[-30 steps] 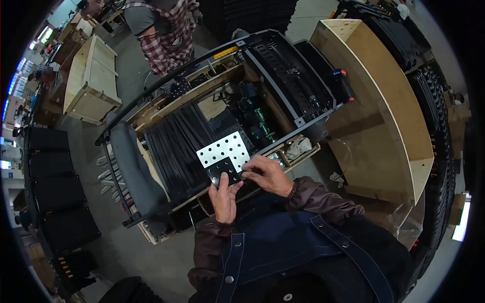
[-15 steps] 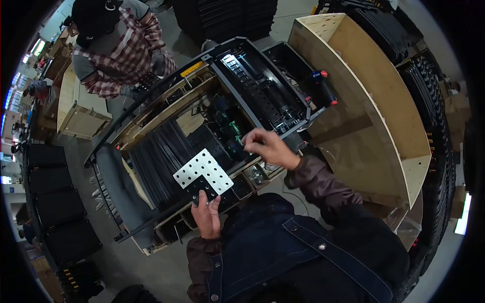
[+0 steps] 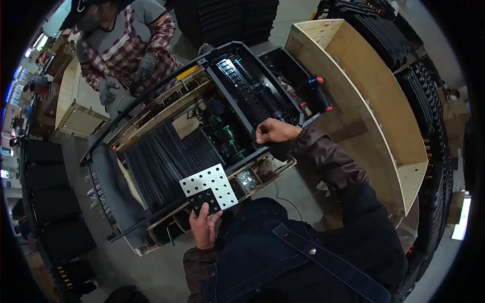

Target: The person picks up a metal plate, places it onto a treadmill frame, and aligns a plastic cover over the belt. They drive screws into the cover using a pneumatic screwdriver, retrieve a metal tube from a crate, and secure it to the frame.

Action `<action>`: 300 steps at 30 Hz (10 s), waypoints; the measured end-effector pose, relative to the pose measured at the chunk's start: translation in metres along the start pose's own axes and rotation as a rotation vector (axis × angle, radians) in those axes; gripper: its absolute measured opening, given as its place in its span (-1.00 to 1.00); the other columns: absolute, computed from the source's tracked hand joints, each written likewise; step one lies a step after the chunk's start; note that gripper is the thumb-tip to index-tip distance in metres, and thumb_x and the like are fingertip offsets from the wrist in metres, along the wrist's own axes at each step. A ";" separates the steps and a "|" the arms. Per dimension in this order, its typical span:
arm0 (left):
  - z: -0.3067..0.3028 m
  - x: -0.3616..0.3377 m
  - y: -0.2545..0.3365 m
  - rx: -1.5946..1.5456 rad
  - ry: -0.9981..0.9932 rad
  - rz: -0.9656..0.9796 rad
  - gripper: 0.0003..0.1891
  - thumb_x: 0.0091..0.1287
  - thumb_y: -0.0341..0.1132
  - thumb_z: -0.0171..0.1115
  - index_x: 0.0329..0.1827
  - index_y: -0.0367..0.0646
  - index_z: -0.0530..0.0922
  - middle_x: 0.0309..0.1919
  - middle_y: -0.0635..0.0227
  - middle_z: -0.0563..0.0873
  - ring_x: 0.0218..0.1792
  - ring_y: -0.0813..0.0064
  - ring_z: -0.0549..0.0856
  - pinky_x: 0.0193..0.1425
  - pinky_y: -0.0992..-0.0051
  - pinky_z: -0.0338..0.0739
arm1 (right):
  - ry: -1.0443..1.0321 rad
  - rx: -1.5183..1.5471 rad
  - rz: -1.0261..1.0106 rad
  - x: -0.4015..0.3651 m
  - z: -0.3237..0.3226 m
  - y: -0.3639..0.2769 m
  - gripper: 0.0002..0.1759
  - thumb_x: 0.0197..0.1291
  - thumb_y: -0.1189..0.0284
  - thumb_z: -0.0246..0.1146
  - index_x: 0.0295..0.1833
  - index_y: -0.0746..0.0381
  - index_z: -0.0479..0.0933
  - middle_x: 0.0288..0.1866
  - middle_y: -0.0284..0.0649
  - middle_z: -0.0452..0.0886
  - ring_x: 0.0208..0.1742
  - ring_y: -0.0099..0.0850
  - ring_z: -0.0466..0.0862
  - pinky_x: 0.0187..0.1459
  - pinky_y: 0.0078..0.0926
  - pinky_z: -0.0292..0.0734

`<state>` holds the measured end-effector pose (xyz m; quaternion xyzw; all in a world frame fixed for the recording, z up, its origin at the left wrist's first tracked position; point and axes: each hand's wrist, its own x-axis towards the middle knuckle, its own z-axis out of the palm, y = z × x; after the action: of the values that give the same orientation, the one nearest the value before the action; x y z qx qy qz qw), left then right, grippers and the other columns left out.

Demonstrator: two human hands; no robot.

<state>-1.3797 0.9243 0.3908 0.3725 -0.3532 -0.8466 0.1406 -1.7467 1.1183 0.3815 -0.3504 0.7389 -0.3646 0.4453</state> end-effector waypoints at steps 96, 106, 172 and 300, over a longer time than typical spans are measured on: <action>-0.482 -0.158 0.014 -0.669 0.731 0.106 -0.69 0.41 -0.52 0.24 0.20 -0.17 0.53 -0.03 0.30 0.72 -0.06 0.35 0.76 -0.04 0.36 0.76 | -0.043 0.248 -0.130 0.297 0.594 -0.311 -0.75 0.40 0.36 0.38 -0.25 0.32 0.61 -0.40 -0.47 0.56 -0.37 -0.67 0.45 -0.31 -0.60 0.39; -0.534 -0.073 0.038 -0.512 0.611 0.164 -0.65 0.40 -0.51 0.25 0.23 -0.12 0.53 0.01 0.32 0.74 -0.01 0.32 0.76 0.01 0.26 0.74 | 0.196 -0.242 -0.518 0.287 0.604 -0.313 -0.63 0.28 0.40 0.38 0.12 0.28 0.49 -0.23 -0.02 0.70 -0.21 -0.02 0.72 -0.14 -0.09 0.59; -0.279 0.096 0.079 -0.281 0.306 0.221 -0.44 0.49 0.11 0.22 0.24 -0.18 0.40 0.25 0.12 0.61 0.28 0.11 0.61 0.36 0.03 0.53 | 0.276 -0.399 0.085 -0.199 0.312 -0.048 -0.51 0.32 -0.08 0.32 -0.10 0.16 0.64 -0.52 0.00 0.61 -0.41 0.07 0.66 -0.37 -0.03 0.51; -0.083 0.099 0.085 0.455 0.046 0.146 -0.65 0.58 -0.13 0.15 -0.01 -0.33 0.60 -0.22 0.17 0.80 -0.31 0.46 0.78 -0.28 0.50 0.66 | 0.446 0.562 -0.150 -0.047 0.229 -0.175 -0.47 0.54 0.39 0.14 0.54 0.21 0.31 -0.47 -0.34 0.57 -0.53 -0.61 0.53 -0.49 -0.62 0.42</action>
<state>-1.3886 0.7735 0.3590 0.3871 -0.5577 -0.7241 0.1217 -1.4870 1.0208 0.4718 -0.1794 0.6613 -0.6522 0.3242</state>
